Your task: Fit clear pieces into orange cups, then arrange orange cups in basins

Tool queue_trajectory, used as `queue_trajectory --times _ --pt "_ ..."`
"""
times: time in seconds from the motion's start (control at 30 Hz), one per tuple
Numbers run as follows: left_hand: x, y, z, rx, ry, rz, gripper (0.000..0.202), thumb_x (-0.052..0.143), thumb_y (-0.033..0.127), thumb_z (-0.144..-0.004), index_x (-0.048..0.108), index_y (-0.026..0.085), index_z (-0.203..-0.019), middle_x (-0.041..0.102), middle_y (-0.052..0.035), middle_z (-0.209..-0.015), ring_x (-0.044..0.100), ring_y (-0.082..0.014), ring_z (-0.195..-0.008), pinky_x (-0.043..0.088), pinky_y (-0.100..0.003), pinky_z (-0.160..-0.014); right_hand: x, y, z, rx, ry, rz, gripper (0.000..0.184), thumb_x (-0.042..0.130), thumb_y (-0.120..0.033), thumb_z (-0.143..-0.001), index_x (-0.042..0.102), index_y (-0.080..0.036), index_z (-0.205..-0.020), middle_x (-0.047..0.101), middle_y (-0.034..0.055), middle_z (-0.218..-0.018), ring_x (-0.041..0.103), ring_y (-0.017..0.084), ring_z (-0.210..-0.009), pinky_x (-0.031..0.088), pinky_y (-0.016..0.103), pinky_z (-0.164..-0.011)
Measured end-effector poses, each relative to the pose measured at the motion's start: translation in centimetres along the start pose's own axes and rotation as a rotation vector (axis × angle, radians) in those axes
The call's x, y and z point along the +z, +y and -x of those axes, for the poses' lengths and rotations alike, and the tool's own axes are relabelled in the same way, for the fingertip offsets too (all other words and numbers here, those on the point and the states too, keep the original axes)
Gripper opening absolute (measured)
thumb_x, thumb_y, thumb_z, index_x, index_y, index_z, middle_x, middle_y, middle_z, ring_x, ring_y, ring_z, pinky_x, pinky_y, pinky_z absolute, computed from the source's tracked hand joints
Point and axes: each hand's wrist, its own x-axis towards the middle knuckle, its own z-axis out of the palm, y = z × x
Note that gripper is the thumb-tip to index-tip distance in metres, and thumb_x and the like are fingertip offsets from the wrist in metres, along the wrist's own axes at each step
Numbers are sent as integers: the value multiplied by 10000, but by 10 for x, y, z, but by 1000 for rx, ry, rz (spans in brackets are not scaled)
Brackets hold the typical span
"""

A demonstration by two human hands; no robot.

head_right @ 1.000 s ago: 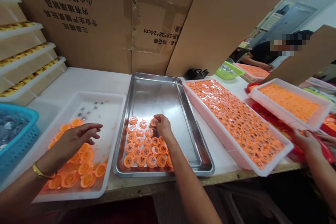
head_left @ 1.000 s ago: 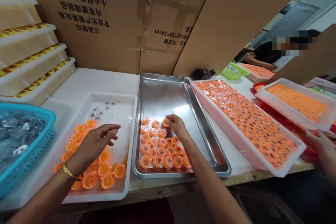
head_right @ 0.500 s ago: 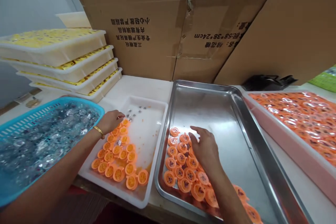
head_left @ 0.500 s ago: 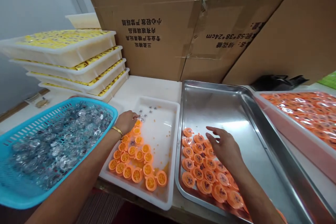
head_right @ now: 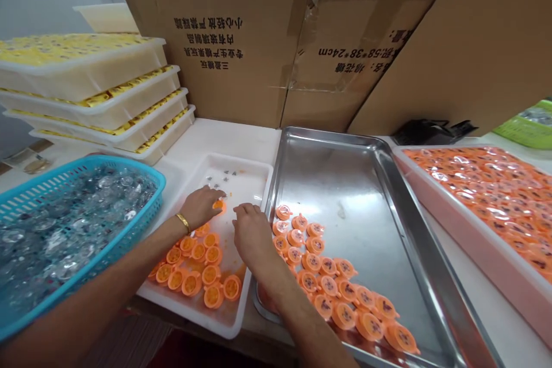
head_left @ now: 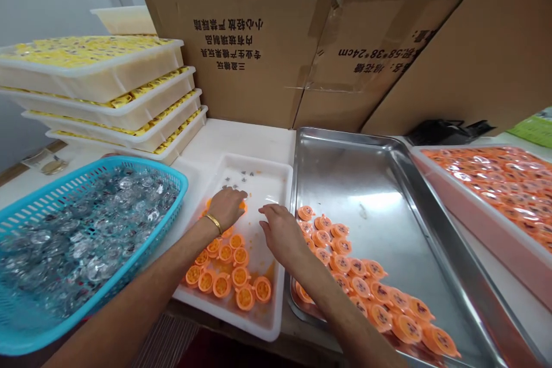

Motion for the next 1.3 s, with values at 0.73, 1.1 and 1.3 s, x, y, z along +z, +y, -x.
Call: queue_trajectory --times 0.73,1.1,1.3 --pt "9 -16 -39 -60 -3 401 146 528 160 -764 650 166 -685 646 -80 -814 595 -218 -880 453 -330 -799 19 8 -10 -112 -45 365 207 461 -63 -832 643 -150 -877 684 109 -847 578 238 -882 302 370 -838" --pt "-22 -9 5 -182 50 1350 414 665 333 -689 616 111 -1035 653 -57 -762 600 -123 -640 470 -235 -564 -4 7 2 28 82 -79 90 505 -131 -835 586 -168 -847 663 64 -901 604 179 -847 423 291 -767" --pt "-27 10 34 -208 -47 1794 358 710 261 -712 634 138 -1040 649 -35 -769 579 -86 -626 438 -182 -539 -15 9 21 126 210 -531 71 541 -149 -769 533 -194 -715 667 63 -1006 625 170 -821 490 337 -763"
